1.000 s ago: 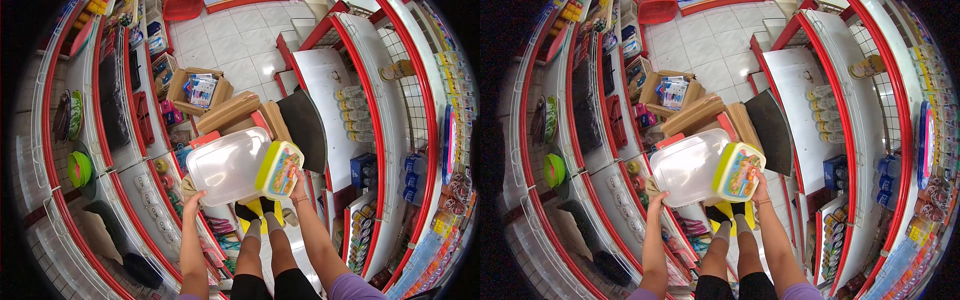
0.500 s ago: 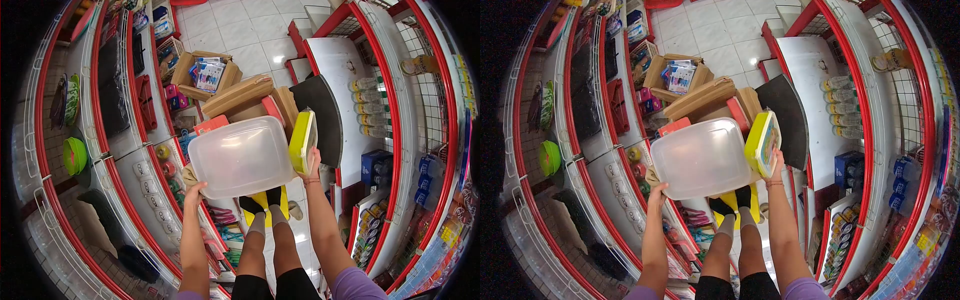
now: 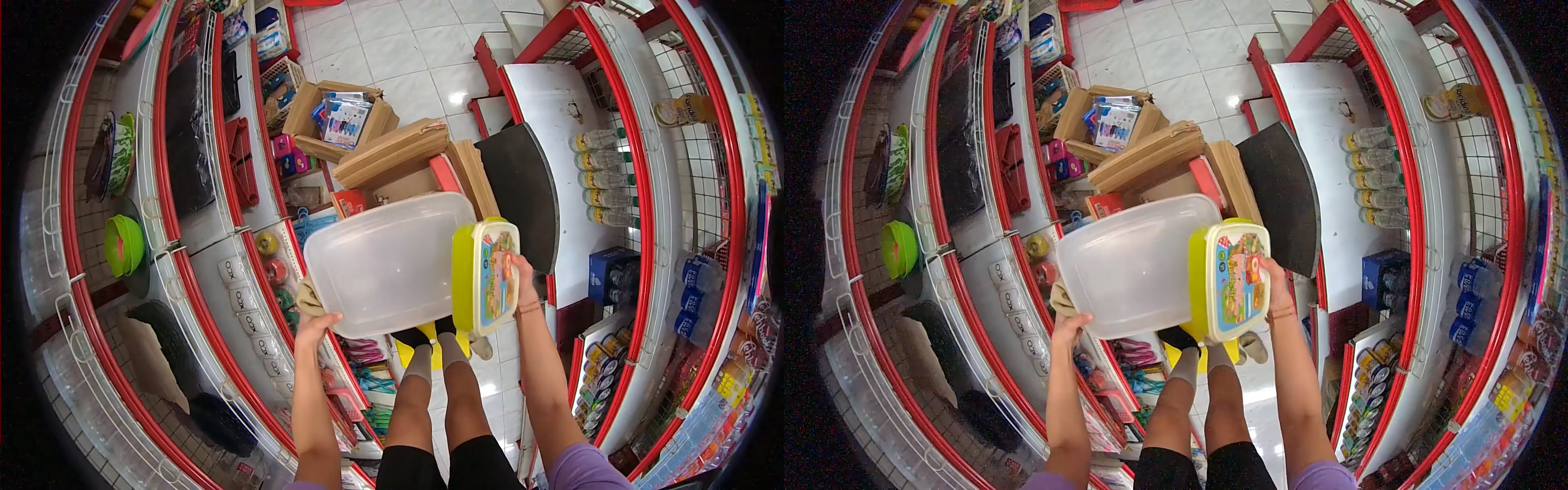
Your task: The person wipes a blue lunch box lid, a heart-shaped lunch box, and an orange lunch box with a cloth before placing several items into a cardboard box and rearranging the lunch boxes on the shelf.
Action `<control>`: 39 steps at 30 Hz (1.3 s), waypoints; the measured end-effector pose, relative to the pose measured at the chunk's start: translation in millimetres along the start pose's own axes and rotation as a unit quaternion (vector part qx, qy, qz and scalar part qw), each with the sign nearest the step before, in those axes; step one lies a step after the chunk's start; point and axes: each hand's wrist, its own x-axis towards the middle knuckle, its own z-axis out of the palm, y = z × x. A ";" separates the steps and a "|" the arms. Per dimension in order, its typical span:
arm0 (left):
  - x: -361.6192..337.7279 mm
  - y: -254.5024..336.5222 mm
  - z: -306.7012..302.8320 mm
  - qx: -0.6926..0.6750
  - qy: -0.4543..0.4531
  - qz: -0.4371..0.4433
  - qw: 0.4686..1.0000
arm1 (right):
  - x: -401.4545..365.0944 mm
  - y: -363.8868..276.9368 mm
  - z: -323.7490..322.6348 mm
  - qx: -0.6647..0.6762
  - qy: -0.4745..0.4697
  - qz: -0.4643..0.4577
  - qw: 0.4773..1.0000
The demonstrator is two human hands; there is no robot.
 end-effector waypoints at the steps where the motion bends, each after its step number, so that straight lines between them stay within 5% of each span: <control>1: -6.8 -1.4 2.6 0.007 -0.008 0.001 1.000 | -11.1 -1.2 -2.0 0.025 0.009 0.010 1.000; 7: -47.4 -7.6 42.9 -0.004 -0.055 -0.040 0.998 | -77.8 -12.0 -3.2 -0.164 0.008 0.019 0.986; 10: -53.0 -36.0 49.2 -0.032 -0.074 -0.067 0.995 | -88.8 12.4 -43.6 -0.148 0.060 -0.033 0.987; 12: -57.0 -44.7 54.7 -0.049 -0.087 -0.097 0.990 | -89.8 -11.9 11.6 -0.089 0.067 -0.166 0.980; 14: -63.1 -43.6 64.5 -0.071 -0.099 -0.119 0.985 | -95.8 -23.8 -12.9 0.009 0.053 -0.046 0.997; 15: -64.2 -44.8 67.8 -0.079 -0.105 -0.128 0.983 | -96.7 -22.2 -13.8 0.023 0.154 -0.064 0.986; 18: -67.8 -28.6 79.5 -0.073 -0.140 -0.118 0.980 | -96.3 -17.1 -48.6 0.013 0.031 -0.044 0.998; 24: -70.3 -11.8 91.8 -0.052 -0.226 -0.052 0.971 | -117.3 5.6 -64.3 0.041 0.108 -0.044 0.992; 30: -87.0 11.2 82.2 -0.067 -0.206 -0.196 0.956 | -132.6 24.2 -71.4 0.076 0.171 -0.069 0.980; 33: -89.4 15.3 81.6 -0.102 -0.197 -0.195 0.955 | -134.7 31.7 -75.0 0.092 0.191 -0.083 0.974; 37: -61.9 42.4 94.0 0.072 -0.073 -0.202 0.974 | -142.4 41.6 -81.3 0.112 0.223 -0.102 0.963; 39: -20.6 42.3 99.2 0.240 -0.070 -0.059 0.967 | -145.5 48.6 -83.0 0.118 0.238 -0.113 0.958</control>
